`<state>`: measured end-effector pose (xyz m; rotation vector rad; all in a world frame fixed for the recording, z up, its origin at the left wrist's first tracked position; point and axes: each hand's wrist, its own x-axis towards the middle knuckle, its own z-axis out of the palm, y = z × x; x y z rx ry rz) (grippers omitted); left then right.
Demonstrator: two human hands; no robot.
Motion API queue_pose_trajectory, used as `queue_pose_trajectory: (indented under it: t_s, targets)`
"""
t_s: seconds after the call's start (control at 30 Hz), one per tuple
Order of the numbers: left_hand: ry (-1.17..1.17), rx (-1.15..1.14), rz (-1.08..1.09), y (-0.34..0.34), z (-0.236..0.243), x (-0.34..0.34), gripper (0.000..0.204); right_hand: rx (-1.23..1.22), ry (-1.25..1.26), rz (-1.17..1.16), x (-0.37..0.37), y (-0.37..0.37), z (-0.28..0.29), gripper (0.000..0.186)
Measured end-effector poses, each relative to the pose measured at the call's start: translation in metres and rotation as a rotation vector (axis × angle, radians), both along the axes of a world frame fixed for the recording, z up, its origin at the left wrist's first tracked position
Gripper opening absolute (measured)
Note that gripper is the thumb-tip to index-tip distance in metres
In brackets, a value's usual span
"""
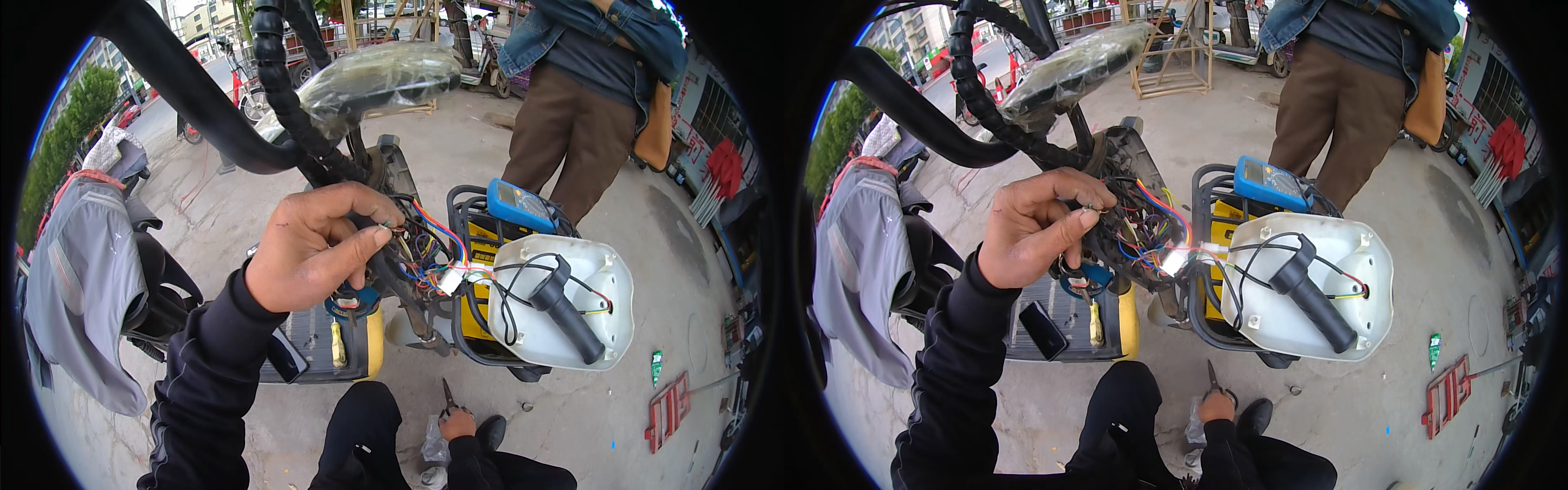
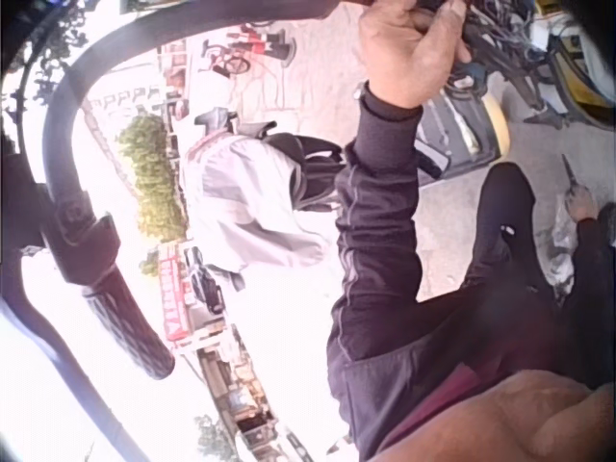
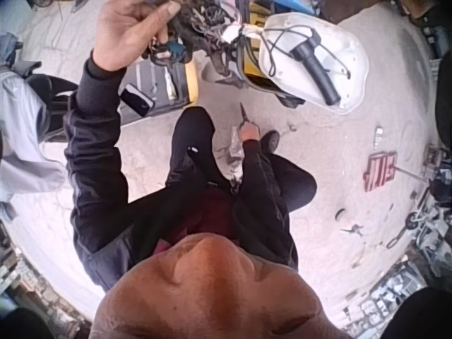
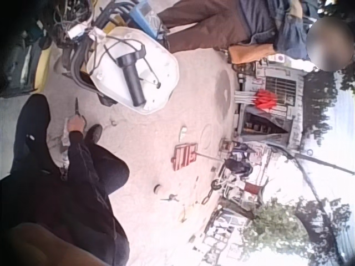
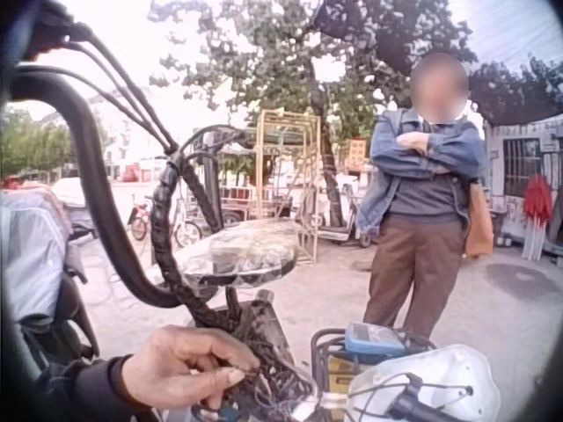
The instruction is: The person repairs an electric scooter's wiring harness at the handlebar area. They strip wire ends, twist connections, and secure them with electrical tape while using pliers and scissors. The scooter remains stationary on a paved outdoor area.
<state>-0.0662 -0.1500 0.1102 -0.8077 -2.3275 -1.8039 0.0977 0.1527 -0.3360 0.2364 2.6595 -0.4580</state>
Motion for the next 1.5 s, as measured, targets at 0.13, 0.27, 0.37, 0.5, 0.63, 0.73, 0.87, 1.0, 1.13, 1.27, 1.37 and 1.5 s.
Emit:
queue_pose_trajectory:
  t_s: [0.13,0.27,0.37,0.5,0.63,0.73,0.87,1.0,1.13,1.27,1.37,1.5]
  targets:
    - [-0.007,-0.058,0.032,-0.001,0.003,0.0,0.013,-0.944,0.221,0.251,-0.02,-0.026,0.201,0.028]
    - [-0.042,-0.06,0.019,-0.001,0.005,0.001,0.015,-0.666,0.804,0.582,-0.044,-0.026,0.398,0.02]
    - [-0.065,-0.091,0.031,-0.001,0.007,0.001,0.014,-0.402,1.149,0.569,-0.091,-0.039,0.448,0.018]
    - [-0.049,-0.116,0.031,0.001,0.007,0.001,0.014,-0.25,1.276,0.675,-0.126,-0.06,0.445,0.017]
    - [-0.032,-0.095,0.031,0.001,0.006,0.003,0.016,-0.201,1.305,0.731,-0.136,-0.07,0.435,0.017]
    - [-0.048,-0.072,0.013,0.0,0.005,0.004,0.016,-0.324,1.264,0.666,-0.136,-0.064,0.432,0.015]
    - [-0.03,-0.077,0.003,0.0,0.004,0.003,0.016,-0.57,1.18,0.491,-0.139,-0.049,0.432,0.011]
    - [-0.071,-0.058,0.001,0.0,0.005,0.003,0.017,-0.594,1.066,0.441,-0.144,-0.041,0.437,0.006]
    - [-0.063,-0.07,0.009,0.0,0.005,0.003,0.018,-0.572,1.045,0.424,-0.143,-0.036,0.443,0.01]
    - [-0.051,-0.033,-0.009,0.0,0.003,0.001,0.018,-0.449,1.141,0.584,-0.141,-0.045,0.437,0.014]
    - [-0.064,-0.013,-0.01,0.001,0.001,0.001,0.018,-0.364,1.197,0.639,-0.145,-0.053,0.43,0.011]
    - [-0.072,-0.024,-0.007,0.0,0.002,0.001,0.019,-0.382,1.178,0.601,-0.146,-0.052,0.427,0.012]
